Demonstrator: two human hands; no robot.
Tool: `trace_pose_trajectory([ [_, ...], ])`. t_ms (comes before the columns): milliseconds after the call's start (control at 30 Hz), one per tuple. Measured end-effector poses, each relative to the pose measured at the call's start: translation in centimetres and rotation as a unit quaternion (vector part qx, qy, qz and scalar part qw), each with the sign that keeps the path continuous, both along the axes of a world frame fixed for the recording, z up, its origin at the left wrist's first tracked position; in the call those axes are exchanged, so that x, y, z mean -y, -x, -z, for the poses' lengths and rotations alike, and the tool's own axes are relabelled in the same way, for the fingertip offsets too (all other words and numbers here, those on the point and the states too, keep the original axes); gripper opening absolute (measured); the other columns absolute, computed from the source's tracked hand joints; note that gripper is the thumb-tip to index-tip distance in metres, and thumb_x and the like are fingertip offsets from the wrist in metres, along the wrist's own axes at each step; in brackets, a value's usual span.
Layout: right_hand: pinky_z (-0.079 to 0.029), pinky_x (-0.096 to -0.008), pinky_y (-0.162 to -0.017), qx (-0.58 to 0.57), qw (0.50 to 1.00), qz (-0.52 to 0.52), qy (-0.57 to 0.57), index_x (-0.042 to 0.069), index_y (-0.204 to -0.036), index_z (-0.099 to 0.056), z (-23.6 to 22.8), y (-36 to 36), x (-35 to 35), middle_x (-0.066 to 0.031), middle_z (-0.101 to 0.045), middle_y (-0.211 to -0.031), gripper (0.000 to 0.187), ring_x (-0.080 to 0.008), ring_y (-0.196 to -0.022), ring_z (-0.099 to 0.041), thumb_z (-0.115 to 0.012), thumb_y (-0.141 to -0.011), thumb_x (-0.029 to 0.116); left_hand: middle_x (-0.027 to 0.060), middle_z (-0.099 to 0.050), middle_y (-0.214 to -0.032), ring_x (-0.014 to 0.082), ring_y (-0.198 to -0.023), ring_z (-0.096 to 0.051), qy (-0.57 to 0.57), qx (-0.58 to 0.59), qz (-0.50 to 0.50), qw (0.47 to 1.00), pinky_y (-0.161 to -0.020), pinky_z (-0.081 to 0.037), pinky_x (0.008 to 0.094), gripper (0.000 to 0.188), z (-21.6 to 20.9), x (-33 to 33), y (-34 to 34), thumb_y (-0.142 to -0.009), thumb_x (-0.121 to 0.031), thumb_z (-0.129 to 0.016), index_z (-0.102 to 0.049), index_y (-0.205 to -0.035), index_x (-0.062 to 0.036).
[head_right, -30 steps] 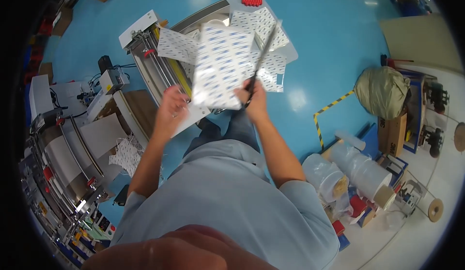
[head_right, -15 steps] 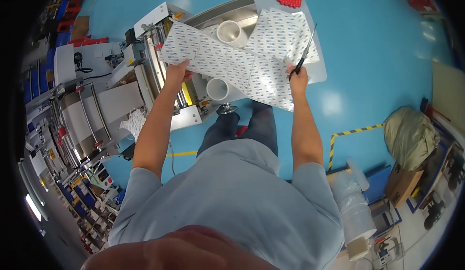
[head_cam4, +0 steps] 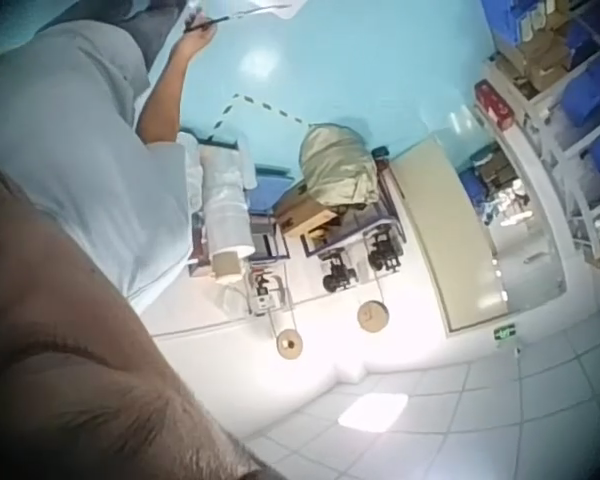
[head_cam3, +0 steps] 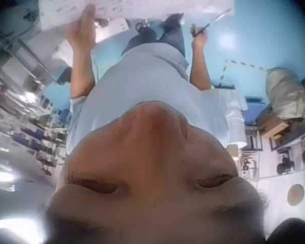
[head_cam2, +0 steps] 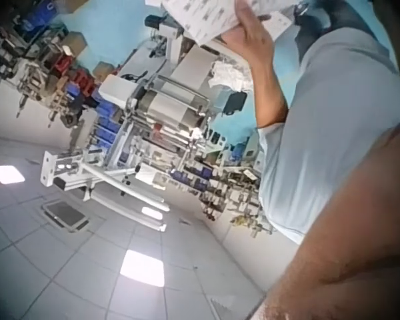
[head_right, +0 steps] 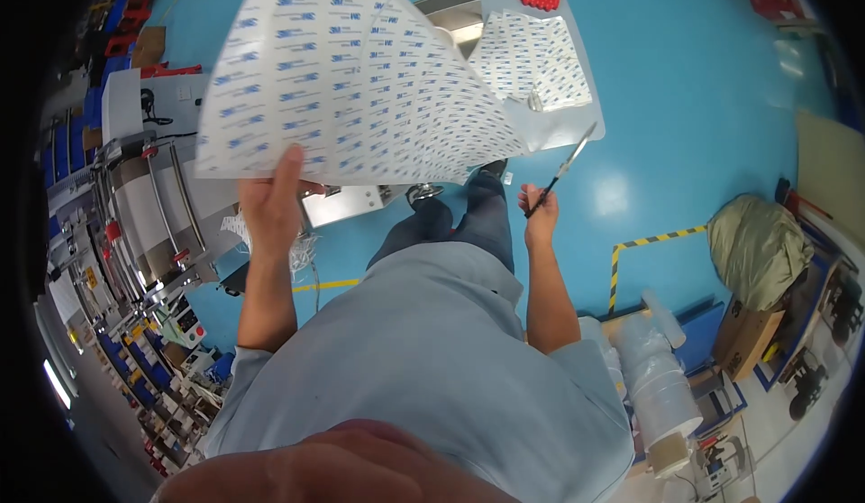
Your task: Cutting 3M adhesive sheets into smaller pieces using scissors in an industrial setting.
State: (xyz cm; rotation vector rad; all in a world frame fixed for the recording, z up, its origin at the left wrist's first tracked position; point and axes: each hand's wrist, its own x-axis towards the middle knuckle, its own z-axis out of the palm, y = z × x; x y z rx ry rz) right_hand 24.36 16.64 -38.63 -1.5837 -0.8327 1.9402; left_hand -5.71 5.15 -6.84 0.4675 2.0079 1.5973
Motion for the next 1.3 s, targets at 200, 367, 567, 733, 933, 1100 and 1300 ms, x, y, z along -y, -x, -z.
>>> trace_pose_trajectory([
  [200, -0.050, -0.0260, -0.067, -0.010, 0.998, -0.010, -0.057, 0.005, -0.090, -0.048, -6.0, 0.7, 4.1, -0.0135, -0.063, -0.095, 0.021, -0.0152, -0.075, -0.059, -0.062, -0.087, 0.020, 0.0127, -0.063, -0.097, 0.0152, -0.071, -0.064, -0.104, -0.036, -0.164, 0.980, -0.052, -0.054, 0.0258, 0.022, -0.4, 9.9, 5.5, -0.091, -0.012, -0.053, -0.056, -0.106, 0.0044],
  [367, -0.050, -0.0284, -0.069, -0.038, 0.990, -0.065, -0.118, 0.005, -0.091, -0.046, -9.8, 3.2, 10.2, -0.0150, -0.063, -0.096, 0.017, -0.0172, -0.076, -0.060, -0.059, -0.089, 0.015, 0.0112, -0.061, -0.103, 0.0159, -0.078, -0.064, -0.162, 0.047, -0.285, 0.944, -0.060, -0.055, 0.0261, 0.031, 6.1, 20.8, 7.5, -0.092, -0.013, -0.053, -0.047, -0.119, 0.0003],
  [567, -0.048, -0.0261, -0.065, -0.029, 0.971, -0.200, -0.126, 0.004, -0.094, -0.046, -13.3, 6.3, 15.5, -0.0141, -0.063, -0.094, 0.016, -0.0140, -0.070, -0.058, -0.058, -0.088, 0.013, 0.0097, -0.059, -0.108, 0.0183, -0.087, -0.061, -0.141, 0.138, -0.361, 0.912, -0.069, -0.054, 0.0303, 0.037, 15.7, 26.5, 5.3, -0.089, -0.012, -0.058, -0.045, -0.123, -0.0035],
  [733, -0.045, -0.0236, -0.059, -0.077, 0.925, -0.360, -0.095, 0.004, -0.098, -0.048, -16.2, 8.7, 18.0, -0.0115, -0.062, -0.089, 0.030, -0.0107, -0.063, -0.053, -0.064, -0.084, 0.027, 0.0128, -0.060, -0.105, 0.0201, -0.087, -0.061, -0.134, 0.216, -0.397, 0.882, -0.067, -0.054, 0.0312, 0.034, 17.3, 27.2, 4.6, -0.085, -0.009, -0.063, -0.052, -0.113, 0.0055],
  [933, -0.044, -0.0222, -0.060, -0.126, 0.837, -0.525, 0.086, 0.003, -0.102, -0.051, -18.9, 13.0, 20.7, -0.0078, -0.060, -0.083, 0.038, -0.0092, -0.064, -0.051, -0.065, -0.083, 0.033, 0.0130, -0.060, -0.105, 0.0200, -0.089, -0.060, -0.152, 0.292, -0.446, 0.832, -0.065, -0.052, 0.0316, 0.032, 19.8, 28.0, 4.8, -0.083, -0.008, -0.064, -0.053, -0.110, 0.0067],
  [1100, -0.041, -0.0216, -0.059, -0.085, 0.763, -0.621, 0.160, 0.004, -0.102, -0.051, -19.5, 14.3, 22.1, -0.0041, -0.059, -0.082, 0.033, -0.0076, -0.065, -0.049, -0.064, -0.084, 0.029, 0.0092, -0.060, -0.104, 0.0150, -0.087, -0.057, -0.187, 0.348, -0.441, 0.806, -0.066, -0.046, 0.0291, 0.029, 19.9, 28.6, 5.2, -0.083, -0.008, -0.064, -0.055, -0.109, 0.0026],
  [1300, -0.042, -0.0220, -0.072, -0.044, 0.736, -0.650, 0.185, 0.004, -0.101, -0.051, -20.8, 15.9, 24.0, -0.0021, -0.057, -0.082, 0.032, -0.0076, -0.074, -0.051, -0.065, -0.084, 0.027, 0.0087, -0.059, -0.104, 0.0135, -0.087, -0.056, -0.219, 0.369, -0.426, 0.796, -0.070, -0.044, 0.0278, 0.028, 19.9, 28.7, 5.2, -0.084, -0.009, -0.064, -0.055, -0.108, 0.0018],
])
